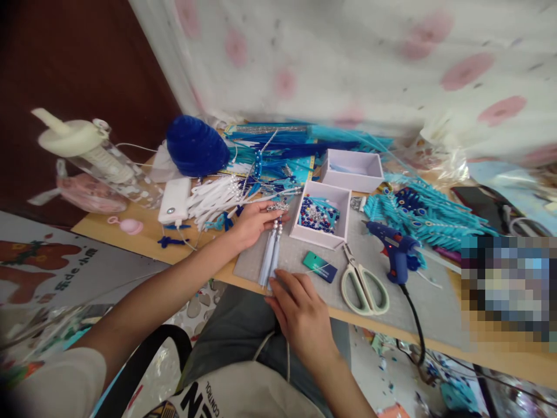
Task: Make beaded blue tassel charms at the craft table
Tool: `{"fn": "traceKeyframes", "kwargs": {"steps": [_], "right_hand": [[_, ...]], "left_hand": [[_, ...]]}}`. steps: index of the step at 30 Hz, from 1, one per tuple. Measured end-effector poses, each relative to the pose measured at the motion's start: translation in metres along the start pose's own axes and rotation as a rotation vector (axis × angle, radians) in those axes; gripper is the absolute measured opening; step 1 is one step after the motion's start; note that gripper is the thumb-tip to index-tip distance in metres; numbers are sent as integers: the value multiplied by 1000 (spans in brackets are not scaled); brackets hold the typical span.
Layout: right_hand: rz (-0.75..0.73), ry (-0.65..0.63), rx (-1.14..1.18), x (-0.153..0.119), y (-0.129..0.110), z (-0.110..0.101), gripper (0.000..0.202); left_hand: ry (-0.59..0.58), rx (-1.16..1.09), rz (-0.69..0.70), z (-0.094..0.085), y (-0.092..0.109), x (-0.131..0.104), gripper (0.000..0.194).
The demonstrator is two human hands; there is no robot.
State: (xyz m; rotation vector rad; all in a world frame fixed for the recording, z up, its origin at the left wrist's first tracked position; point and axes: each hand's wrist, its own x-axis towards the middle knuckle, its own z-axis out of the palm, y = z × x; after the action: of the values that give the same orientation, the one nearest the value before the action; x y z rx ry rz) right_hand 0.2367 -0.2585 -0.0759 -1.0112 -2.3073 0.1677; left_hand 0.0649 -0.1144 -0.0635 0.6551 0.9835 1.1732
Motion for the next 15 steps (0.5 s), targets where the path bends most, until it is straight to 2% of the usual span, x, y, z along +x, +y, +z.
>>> {"fn": "traceKeyframes", "kwargs": {"steps": [5, 9, 12, 15], "right_hand": [[2, 71, 8, 2, -3, 3, 20], [45, 55, 53, 0, -5, 0, 22], [52, 40, 127, 6, -1, -14, 22], [73, 110, 120, 34, 12, -37, 23]], "left_hand": [[-60, -8, 7, -5, -2, 1, 12], [-72, -9, 28, -6, -2, 2, 12], [-55, 0, 20, -5, -3, 2, 14], [-62, 10, 22, -6, -3, 2, 16]]}}
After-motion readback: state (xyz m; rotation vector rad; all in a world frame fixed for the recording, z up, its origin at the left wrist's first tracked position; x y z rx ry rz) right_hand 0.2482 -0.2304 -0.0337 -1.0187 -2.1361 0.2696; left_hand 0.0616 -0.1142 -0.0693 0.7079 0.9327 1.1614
